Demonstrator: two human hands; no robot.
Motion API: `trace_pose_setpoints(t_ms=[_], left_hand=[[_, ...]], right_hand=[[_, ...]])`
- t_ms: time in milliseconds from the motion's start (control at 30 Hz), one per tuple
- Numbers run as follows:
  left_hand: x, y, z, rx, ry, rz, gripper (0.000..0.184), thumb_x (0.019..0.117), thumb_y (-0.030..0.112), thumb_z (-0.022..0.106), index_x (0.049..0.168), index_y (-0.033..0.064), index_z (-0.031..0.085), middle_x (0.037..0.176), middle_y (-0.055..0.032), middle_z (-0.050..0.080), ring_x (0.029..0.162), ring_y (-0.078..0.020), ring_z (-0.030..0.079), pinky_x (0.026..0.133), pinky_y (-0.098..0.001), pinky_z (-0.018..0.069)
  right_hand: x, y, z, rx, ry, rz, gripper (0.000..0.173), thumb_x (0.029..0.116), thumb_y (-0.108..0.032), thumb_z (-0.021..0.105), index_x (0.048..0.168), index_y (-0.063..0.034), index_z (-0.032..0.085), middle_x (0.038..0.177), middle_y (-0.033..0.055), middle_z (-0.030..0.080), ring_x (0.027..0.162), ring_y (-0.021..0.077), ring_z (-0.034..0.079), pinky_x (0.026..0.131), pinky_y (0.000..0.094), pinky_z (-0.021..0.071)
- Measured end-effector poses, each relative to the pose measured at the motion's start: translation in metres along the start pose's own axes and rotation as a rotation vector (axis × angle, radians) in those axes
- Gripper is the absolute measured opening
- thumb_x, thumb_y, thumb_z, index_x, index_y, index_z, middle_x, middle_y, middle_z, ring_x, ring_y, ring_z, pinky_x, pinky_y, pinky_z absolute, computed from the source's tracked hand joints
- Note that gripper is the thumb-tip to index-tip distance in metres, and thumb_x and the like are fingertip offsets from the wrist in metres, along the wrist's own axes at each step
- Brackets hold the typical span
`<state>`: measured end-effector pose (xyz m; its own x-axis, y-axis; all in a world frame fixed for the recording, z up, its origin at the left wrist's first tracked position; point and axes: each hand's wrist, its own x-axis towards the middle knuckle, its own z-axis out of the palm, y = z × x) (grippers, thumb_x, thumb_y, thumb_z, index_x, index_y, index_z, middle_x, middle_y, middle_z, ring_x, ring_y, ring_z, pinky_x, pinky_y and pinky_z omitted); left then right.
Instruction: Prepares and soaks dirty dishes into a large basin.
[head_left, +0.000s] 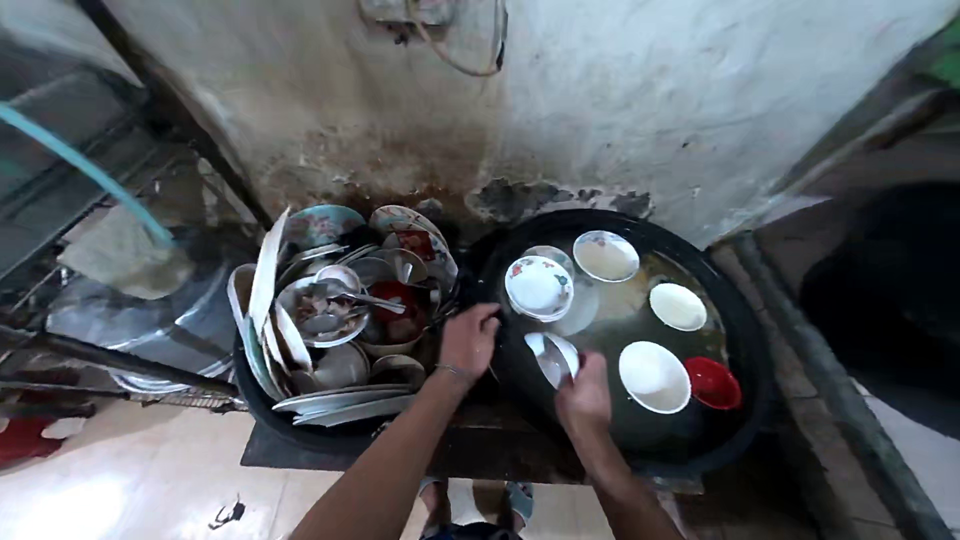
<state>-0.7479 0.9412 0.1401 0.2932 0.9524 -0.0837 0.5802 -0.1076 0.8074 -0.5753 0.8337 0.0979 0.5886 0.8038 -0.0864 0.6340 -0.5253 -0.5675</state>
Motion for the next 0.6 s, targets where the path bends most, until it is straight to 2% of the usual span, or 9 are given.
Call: trace_pose_setpoints(t_ms=[100, 167, 200, 233, 300, 367, 433, 533, 600], left_hand=[[0.004, 0.026, 0.065, 0.076, -0.172, 0.238, 0.031, 0.1064, 0.016, 0.055, 0.133, 0.0093, 0.069, 0.13, -0.0125, 0.07, 0.121, -0.0266, 0.068, 0.108, -0.0479, 0.0519], [0.02, 0.034, 0.114, 0.162, -0.288, 0.315, 0.026, 0.1056, 0.023, 0.058, 0.117, 0.007, 0.075, 0.126, -0.0131, 0.069, 0.12, -0.0266, 0.066, 0.107, -0.0465, 0.0522], [0.03, 0.041, 0.136, 0.234, -0.358, 0.335, 0.027, 0.1059, 0.024, 0.057, 0.117, 0.0077, 0.074, 0.131, -0.0127, 0.066, 0.123, -0.0267, 0.063, 0.107, -0.046, 0.0521], [0.041, 0.047, 0.157, 0.327, -0.421, 0.356, 0.028, 0.1052, 0.021, 0.056, 0.124, 0.0088, 0.072, 0.14, -0.0126, 0.06, 0.128, -0.0277, 0.06, 0.108, -0.046, 0.0516], [0.065, 0.057, 0.195, 0.542, -0.481, 0.379, 0.045, 0.0983, 0.009, 0.061, 0.143, 0.006, 0.058, 0.155, -0.0182, 0.046, 0.138, -0.0354, 0.051, 0.109, -0.0508, 0.0493], [0.089, 0.057, 0.227, 0.73, -0.471, 0.317, 0.067, 0.0961, 0.002, 0.063, 0.157, 0.0008, 0.035, 0.163, -0.0287, 0.029, 0.148, -0.0467, 0.035, 0.111, -0.0603, 0.0429], [0.109, 0.059, 0.244, 0.855, -0.475, 0.177, 0.083, 0.0977, 0.002, 0.062, 0.165, 0.0061, 0.014, 0.165, -0.0346, 0.017, 0.152, -0.0525, 0.023, 0.114, -0.0629, 0.039], [0.121, 0.066, 0.251, 0.94, -0.46, 0.061, 0.081, 0.1019, 0.004, 0.055, 0.167, 0.0168, 0.009, 0.144, -0.0403, 0.045, 0.13, -0.0581, 0.05, 0.096, -0.0655, 0.0501], [0.113, 0.076, 0.252, 0.945, -0.448, 0.088, 0.077, 0.1031, 0.005, 0.052, 0.167, 0.0187, 0.011, 0.13, -0.0387, 0.056, 0.119, -0.0573, 0.058, 0.09, -0.0663, 0.052]], right_hand=[[-0.006, 0.053, -0.02, -0.066, 0.046, 0.153, 0.046, 0.0954, -0.004, 0.06, 0.14, 0.0005, 0.05, 0.136, 0.0261, 0.058, 0.114, 0.0422, 0.066, 0.094, 0.0586, 0.0555], [-0.011, 0.078, -0.03, -0.1, 0.104, 0.178, 0.044, 0.0933, -0.004, 0.063, 0.135, 0.0009, 0.052, 0.133, 0.0261, 0.06, 0.105, 0.0424, 0.069, 0.086, 0.0592, 0.0582], [-0.014, 0.089, -0.034, -0.111, 0.133, 0.188, 0.044, 0.0923, -0.003, 0.064, 0.134, 0.0006, 0.053, 0.132, 0.0261, 0.06, 0.101, 0.0425, 0.07, 0.083, 0.0594, 0.0592], [-0.016, 0.099, -0.036, -0.119, 0.155, 0.206, 0.044, 0.0919, -0.003, 0.064, 0.135, 0.0001, 0.053, 0.132, 0.0257, 0.06, 0.099, 0.0422, 0.071, 0.08, 0.0593, 0.06], [-0.019, 0.114, -0.038, -0.118, 0.143, 0.263, 0.048, 0.0917, -0.004, 0.064, 0.138, -0.002, 0.051, 0.135, 0.0242, 0.059, 0.1, 0.0413, 0.071, 0.081, 0.059, 0.06], [-0.019, 0.118, -0.037, -0.146, 0.11, 0.291, 0.052, 0.0912, -0.004, 0.065, 0.141, -0.0033, 0.05, 0.139, 0.0224, 0.058, 0.099, 0.0395, 0.072, 0.081, 0.0571, 0.061], [-0.016, 0.118, -0.036, -0.175, 0.085, 0.28, 0.057, 0.091, -0.004, 0.066, 0.145, -0.0037, 0.048, 0.141, 0.0217, 0.057, 0.096, 0.0379, 0.073, 0.079, 0.0545, 0.062], [-0.013, 0.12, -0.035, -0.225, 0.034, 0.263, 0.058, 0.0899, -0.006, 0.067, 0.145, -0.0059, 0.049, 0.142, 0.0188, 0.057, 0.094, 0.0357, 0.074, 0.076, 0.0522, 0.0623], [-0.013, 0.123, -0.036, -0.239, 0.005, 0.231, 0.056, 0.0903, -0.007, 0.066, 0.144, -0.0079, 0.051, 0.141, 0.0164, 0.058, 0.093, 0.0336, 0.074, 0.075, 0.0505, 0.0626]])
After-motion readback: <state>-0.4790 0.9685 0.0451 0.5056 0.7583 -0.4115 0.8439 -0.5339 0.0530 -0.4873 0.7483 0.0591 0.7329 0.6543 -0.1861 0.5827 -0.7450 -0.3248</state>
